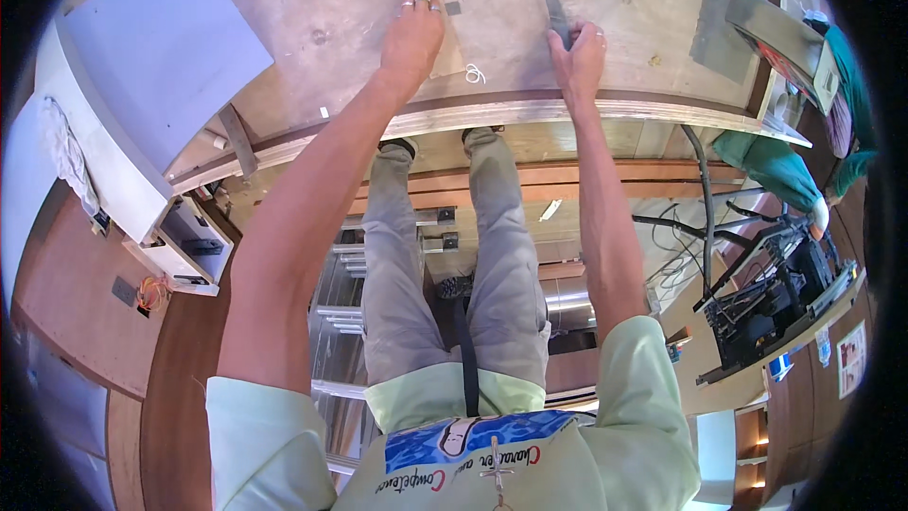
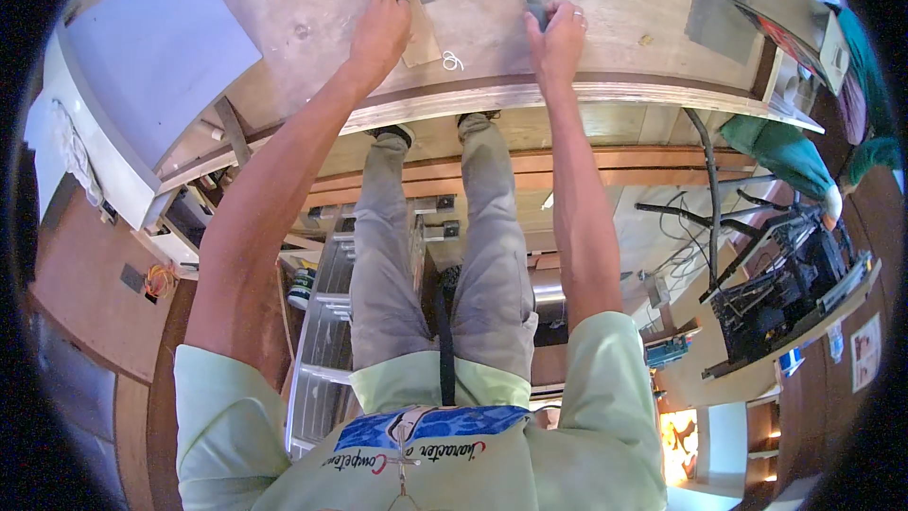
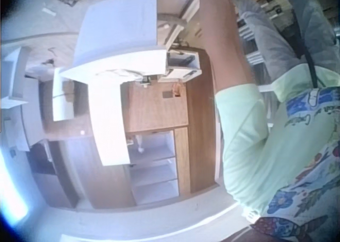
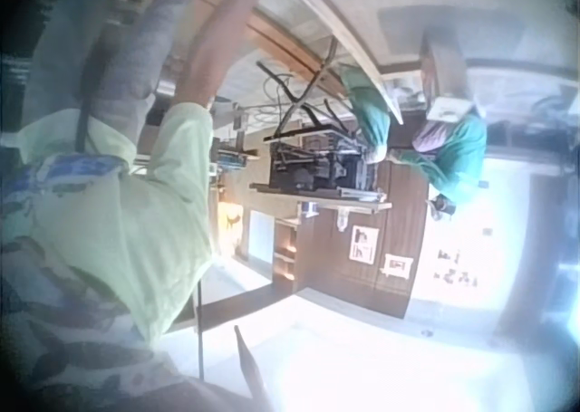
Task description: The person uses a file on a piece of wood, then applies adhesive to a small plastic part and attaches it to a drawer slide mounted on a wooden frame.
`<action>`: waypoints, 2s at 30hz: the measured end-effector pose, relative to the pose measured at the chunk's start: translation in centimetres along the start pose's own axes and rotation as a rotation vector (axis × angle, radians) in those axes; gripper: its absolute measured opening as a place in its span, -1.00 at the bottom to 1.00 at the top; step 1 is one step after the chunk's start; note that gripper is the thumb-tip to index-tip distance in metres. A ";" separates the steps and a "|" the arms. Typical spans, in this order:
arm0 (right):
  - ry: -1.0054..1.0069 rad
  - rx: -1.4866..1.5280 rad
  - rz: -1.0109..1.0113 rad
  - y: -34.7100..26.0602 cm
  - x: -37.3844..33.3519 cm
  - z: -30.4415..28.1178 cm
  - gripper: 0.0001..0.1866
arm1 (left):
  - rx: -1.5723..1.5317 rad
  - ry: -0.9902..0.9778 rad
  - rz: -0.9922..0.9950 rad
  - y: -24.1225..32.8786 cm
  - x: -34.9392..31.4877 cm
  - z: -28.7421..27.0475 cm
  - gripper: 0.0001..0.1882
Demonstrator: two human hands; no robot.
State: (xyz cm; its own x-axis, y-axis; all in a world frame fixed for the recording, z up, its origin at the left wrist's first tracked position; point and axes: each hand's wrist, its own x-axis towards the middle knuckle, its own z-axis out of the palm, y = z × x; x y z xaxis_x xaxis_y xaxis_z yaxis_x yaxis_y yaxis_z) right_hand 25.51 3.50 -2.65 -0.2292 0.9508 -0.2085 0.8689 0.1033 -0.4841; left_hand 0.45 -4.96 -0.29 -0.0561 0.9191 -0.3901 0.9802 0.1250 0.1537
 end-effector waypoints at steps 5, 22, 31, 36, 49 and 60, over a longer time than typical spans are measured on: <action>-0.186 0.269 0.278 -7.7 -3.1 -1.3 -0.65 | 0.048 0.015 0.037 -0.3 0.0 -0.2 -0.35; -0.187 0.470 0.246 -9.7 -5.5 4.0 -0.70 | 0.063 -0.025 0.048 -0.1 0.0 -0.6 -0.37; -0.071 0.824 0.407 -11.9 -3.4 6.2 -0.78 | 0.013 0.098 0.081 -1.1 -0.3 0.7 -0.21; -0.038 0.948 0.399 -12.1 -3.3 7.1 -0.78 | -0.187 0.100 0.048 -0.8 -0.4 0.1 -0.34; -0.019 1.216 0.414 -11.9 -3.9 7.5 -0.73 | -0.384 0.065 0.004 -2.5 -0.9 1.5 -0.13; -0.022 1.206 0.425 -12.2 -3.7 7.1 -0.71 | -0.273 0.083 0.040 -1.7 -1.5 -0.6 -0.20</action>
State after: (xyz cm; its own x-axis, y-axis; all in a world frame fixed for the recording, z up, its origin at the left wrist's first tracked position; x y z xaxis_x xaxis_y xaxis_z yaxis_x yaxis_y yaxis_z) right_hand 12.69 -3.32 -2.02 -0.0500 0.8376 -0.5440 -0.0688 -0.5463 -0.8348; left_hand -1.26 -6.31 0.54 -0.0450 0.9514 -0.3046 0.8949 0.1739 0.4109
